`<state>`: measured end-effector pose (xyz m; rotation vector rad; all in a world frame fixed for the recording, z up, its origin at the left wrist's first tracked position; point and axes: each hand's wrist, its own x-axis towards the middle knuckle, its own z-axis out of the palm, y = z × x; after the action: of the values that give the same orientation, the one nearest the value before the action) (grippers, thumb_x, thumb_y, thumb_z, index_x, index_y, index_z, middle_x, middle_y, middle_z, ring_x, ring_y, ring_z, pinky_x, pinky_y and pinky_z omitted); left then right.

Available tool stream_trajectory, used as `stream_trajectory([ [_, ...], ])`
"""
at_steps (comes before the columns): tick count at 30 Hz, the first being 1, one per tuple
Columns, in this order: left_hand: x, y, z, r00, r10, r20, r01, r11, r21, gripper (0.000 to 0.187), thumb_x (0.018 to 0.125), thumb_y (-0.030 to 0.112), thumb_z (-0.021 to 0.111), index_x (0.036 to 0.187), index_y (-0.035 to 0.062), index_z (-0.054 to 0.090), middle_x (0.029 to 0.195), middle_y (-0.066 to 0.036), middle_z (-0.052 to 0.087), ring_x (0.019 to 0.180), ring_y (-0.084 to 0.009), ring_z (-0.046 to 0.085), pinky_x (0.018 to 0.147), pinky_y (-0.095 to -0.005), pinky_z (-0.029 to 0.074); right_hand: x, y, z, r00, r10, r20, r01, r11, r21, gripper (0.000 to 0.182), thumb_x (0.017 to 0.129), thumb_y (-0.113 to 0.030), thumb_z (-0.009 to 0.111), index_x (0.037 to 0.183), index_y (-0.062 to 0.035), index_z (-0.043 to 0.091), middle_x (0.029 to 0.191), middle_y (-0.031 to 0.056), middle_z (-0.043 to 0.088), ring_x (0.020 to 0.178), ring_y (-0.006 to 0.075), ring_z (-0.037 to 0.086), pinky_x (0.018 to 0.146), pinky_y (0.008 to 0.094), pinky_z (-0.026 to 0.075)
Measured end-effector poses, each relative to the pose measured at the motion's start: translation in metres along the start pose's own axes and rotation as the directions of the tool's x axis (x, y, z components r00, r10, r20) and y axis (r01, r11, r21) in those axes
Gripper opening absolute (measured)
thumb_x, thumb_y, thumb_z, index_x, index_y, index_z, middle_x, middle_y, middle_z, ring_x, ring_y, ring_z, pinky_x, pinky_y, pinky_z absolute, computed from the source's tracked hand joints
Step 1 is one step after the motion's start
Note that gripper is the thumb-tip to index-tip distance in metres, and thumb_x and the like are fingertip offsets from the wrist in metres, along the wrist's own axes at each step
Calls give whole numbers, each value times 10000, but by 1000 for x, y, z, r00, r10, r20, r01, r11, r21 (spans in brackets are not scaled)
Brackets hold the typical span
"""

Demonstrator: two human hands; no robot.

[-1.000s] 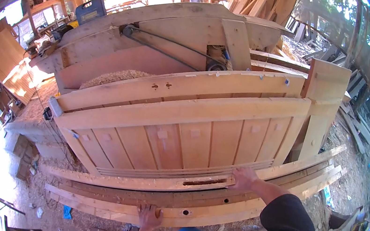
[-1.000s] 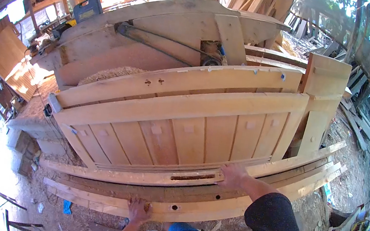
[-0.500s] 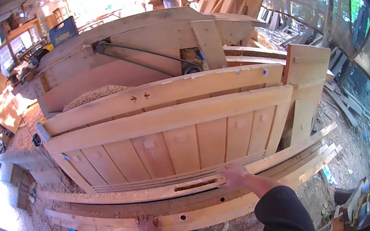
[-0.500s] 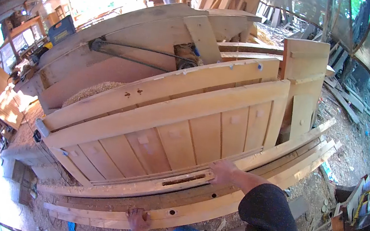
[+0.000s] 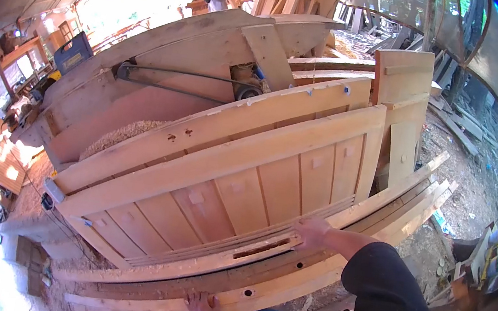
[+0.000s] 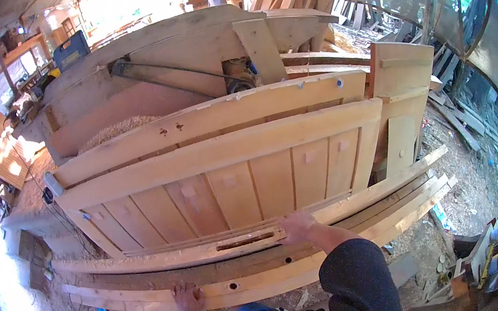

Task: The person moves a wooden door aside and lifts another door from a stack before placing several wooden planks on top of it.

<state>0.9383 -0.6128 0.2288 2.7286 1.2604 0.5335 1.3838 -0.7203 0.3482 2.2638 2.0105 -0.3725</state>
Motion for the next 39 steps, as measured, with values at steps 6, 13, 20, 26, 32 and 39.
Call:
stream_trajectory([
  [6, 6, 7, -12, 988, -103, 117, 115, 988, -103, 390, 823, 389, 627, 981, 37, 681, 1102, -197, 653, 1236, -392, 477, 1120, -577, 219, 3, 0, -9, 998, 3, 56, -2, 1000, -13, 758, 756, -679, 637, 1163, -39, 604, 1127, 188, 645, 1043, 352, 641, 884, 455, 527],
  [13, 6, 4, -11, 992, -93, 91, 99, 993, -69, 402, 822, 396, 616, 984, 34, 686, 1083, -213, 661, 1208, -400, 499, 1115, -565, 233, 9, 7, 3, 1000, -23, 4, 23, 1000, 17, 811, 705, -728, 648, 1104, -23, 609, 1075, 186, 663, 1016, 355, 648, 880, 451, 526],
  [20, 5, 1, -6, 985, -100, 139, 103, 995, -13, 463, 839, 444, 585, 1016, 29, 687, 1157, -235, 636, 1270, -405, 454, 1126, -557, 217, 3, 3, -3, 1000, 5, 20, -6, 1000, 12, 804, 699, -723, 658, 1101, -29, 609, 1069, 179, 670, 1017, 361, 647, 879, 454, 522],
  [26, 9, 12, -21, 978, -149, 146, 160, 985, -61, 465, 842, 452, 581, 1034, 40, 683, 1232, -231, 607, 1320, -413, 400, 1129, -578, 194, 2, 0, -8, 998, 11, 58, -9, 1000, -23, 792, 733, -731, 619, 1077, -18, 598, 1067, 188, 651, 1032, 362, 632, 867, 468, 513],
  [32, 8, 4, -16, 972, -123, 202, 145, 985, -96, 461, 840, 446, 585, 1038, 40, 673, 1191, -222, 617, 1293, -425, 415, 1108, -611, 203, -1, -6, -9, 999, -8, -31, 7, 999, -42, 734, 740, -670, 648, 1075, -18, 603, 1022, 185, 673, 1005, 366, 646, 871, 457, 516],
  [39, 0, 4, -10, 983, -130, 131, 144, 984, -103, 462, 825, 440, 612, 1046, 38, 667, 1212, -223, 606, 1316, -447, 387, 1096, -638, 200, 7, -5, -10, 997, 27, 70, -22, 998, -64, 771, 728, -700, 644, 1112, -34, 600, 1047, 201, 665, 1026, 376, 634, 890, 473, 504],
])
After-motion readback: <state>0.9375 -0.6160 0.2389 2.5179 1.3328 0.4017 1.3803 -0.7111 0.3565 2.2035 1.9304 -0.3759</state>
